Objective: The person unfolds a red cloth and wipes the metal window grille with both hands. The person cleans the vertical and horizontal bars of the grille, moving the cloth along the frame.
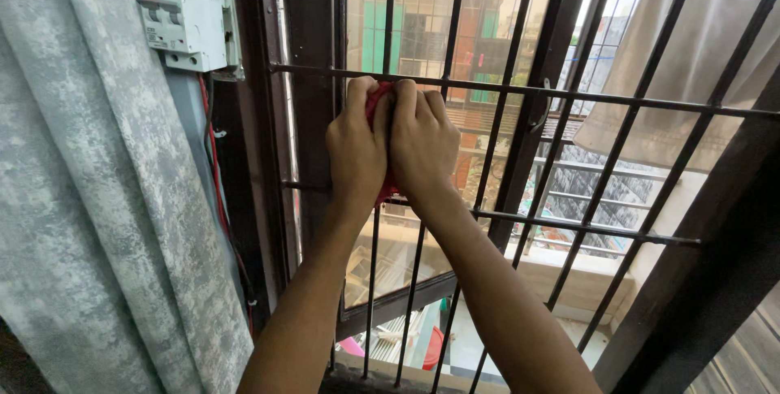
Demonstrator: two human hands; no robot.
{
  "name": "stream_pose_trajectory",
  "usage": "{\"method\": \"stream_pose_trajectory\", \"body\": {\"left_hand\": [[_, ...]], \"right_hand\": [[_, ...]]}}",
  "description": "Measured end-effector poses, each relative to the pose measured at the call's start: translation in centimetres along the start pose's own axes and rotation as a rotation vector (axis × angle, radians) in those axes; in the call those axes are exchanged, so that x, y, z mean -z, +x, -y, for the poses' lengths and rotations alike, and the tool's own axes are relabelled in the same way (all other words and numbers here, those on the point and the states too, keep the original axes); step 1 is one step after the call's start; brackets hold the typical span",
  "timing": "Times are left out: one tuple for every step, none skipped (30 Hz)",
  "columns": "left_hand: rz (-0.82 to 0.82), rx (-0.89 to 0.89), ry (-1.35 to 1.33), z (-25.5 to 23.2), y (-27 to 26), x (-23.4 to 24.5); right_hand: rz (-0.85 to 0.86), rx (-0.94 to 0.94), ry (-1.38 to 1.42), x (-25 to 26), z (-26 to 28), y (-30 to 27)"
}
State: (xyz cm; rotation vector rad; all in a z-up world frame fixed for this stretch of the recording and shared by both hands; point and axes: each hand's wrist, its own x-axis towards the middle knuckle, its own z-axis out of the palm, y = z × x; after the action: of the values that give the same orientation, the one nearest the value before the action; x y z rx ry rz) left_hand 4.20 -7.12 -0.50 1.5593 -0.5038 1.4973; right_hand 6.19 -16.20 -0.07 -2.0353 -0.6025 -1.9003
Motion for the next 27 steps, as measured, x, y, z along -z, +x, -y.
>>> {"method": "stream_pose_trajectory", "body": {"left_hand": [[0.006,0.003,-0.008,0.0,-0.1,0.1],[0.011,0.004,-0.017,-0.2,-0.1,0.2],[0.016,0.004,-0.025,-0.3,-0.1,0.3],[0.038,0.036,-0.023,-0.3,-0.2,0.4],[0.060,0.067,-0.022,-0.3,-0.4,0.5],[0.082,0.094,-0.019,-0.2,-0.4,0.7],[0.089,0.089,-0.026,-0.3,-0.7,0.7],[0.091,0.083,-0.031,-0.4,-1.0,0.9],[0.094,0.078,-0.037,-0.4,-1.4,1.0],[0.107,0.099,0.004,-0.4,-1.8,1.1],[0.120,0.120,0.044,-0.3,-2.2,1.1],[0.135,0.144,0.084,-0.2,-2.7,1.2],[0.148,0.152,0.076,0.0,-3.2,1.4],[0.164,0.164,0.065,0.1,-3.9,1.5],[0.180,0.176,0.055,0.3,-4.5,1.7],[0.211,0.194,0.102,0.5,-5.1,1.8],[0.243,0.211,0.149,0.7,-5.6,1.9],[0.276,0.230,0.194,0.8,-6.1,2.0],[0.286,0.210,0.199,1.0,-6.5,2.0],[0.296,0.188,0.203,1.2,-6.8,2.0],[0.306,0.167,0.207,1.3,-7.0,2.0],[0.309,0.149,0.229,1.4,-7.1,2.0],[0.313,0.131,0.251,1.4,-7.2,2.1],[0.315,0.112,0.271,1.5,-7.2,2.1],[0.318,0.108,0.270,1.5,-7.2,2.1],[0.320,0.108,0.267,1.5,-7.3,2.0],[0.322,0.107,0.264,1.3,-7.4,2.0]], "right_hand": [[0.024,-0.010,0.015,0.3,0.0,0.1],[0.037,-0.009,0.022,0.6,0.0,0.3],[0.051,-0.007,0.029,0.9,0.0,0.5],[0.069,-0.008,0.034,1.2,-0.1,0.4],[0.088,0.005,0.044,1.5,-0.1,0.2],[0.104,0.018,0.055,1.7,-0.1,0.2],[0.120,0.031,0.066,2.0,-0.1,0.2],[0.148,0.042,0.066,2.2,-0.1,0.2],[0.176,0.053,0.065,2.5,-0.1,0.1],[0.207,0.060,0.066,2.8,0.0,-0.2],[0.233,0.056,0.075,3.0,0.1,-0.5],[0.261,0.050,0.083,3.2,0.1,-0.9],[0.290,0.045,0.091,3.4,0.2,-1.3],[0.301,0.047,0.092,3.6,0.3,-1.8],[0.313,0.049,0.094,3.7,0.3,-2.4],[0.327,0.050,0.097,3.7,0.4,-2.9],[0.345,0.055,0.102,3.8,0.4,-3.4],[0.364,0.059,0.105,3.8,0.4,-3.9],[0.383,0.063,0.108,3.8,0.3,-4.4],[0.421,0.056,0.102,3.8,0.2,-4.8],[0.459,0.048,0.096,3.7,0.0,-5.0],[0.494,0.037,0.088,3.6,-0.2,-5.0],[0.477,0.060,0.095,3.5,-0.4,-5.2],[0.459,0.085,0.101,3.5,-0.5,-5.3],[0.441,0.110,0.107,3.4,-0.6,-5.4],[0.452,0.103,0.108,3.5,-0.8,-5.5],[0.463,0.096,0.110,3.7,-0.9,-5.5]]}}
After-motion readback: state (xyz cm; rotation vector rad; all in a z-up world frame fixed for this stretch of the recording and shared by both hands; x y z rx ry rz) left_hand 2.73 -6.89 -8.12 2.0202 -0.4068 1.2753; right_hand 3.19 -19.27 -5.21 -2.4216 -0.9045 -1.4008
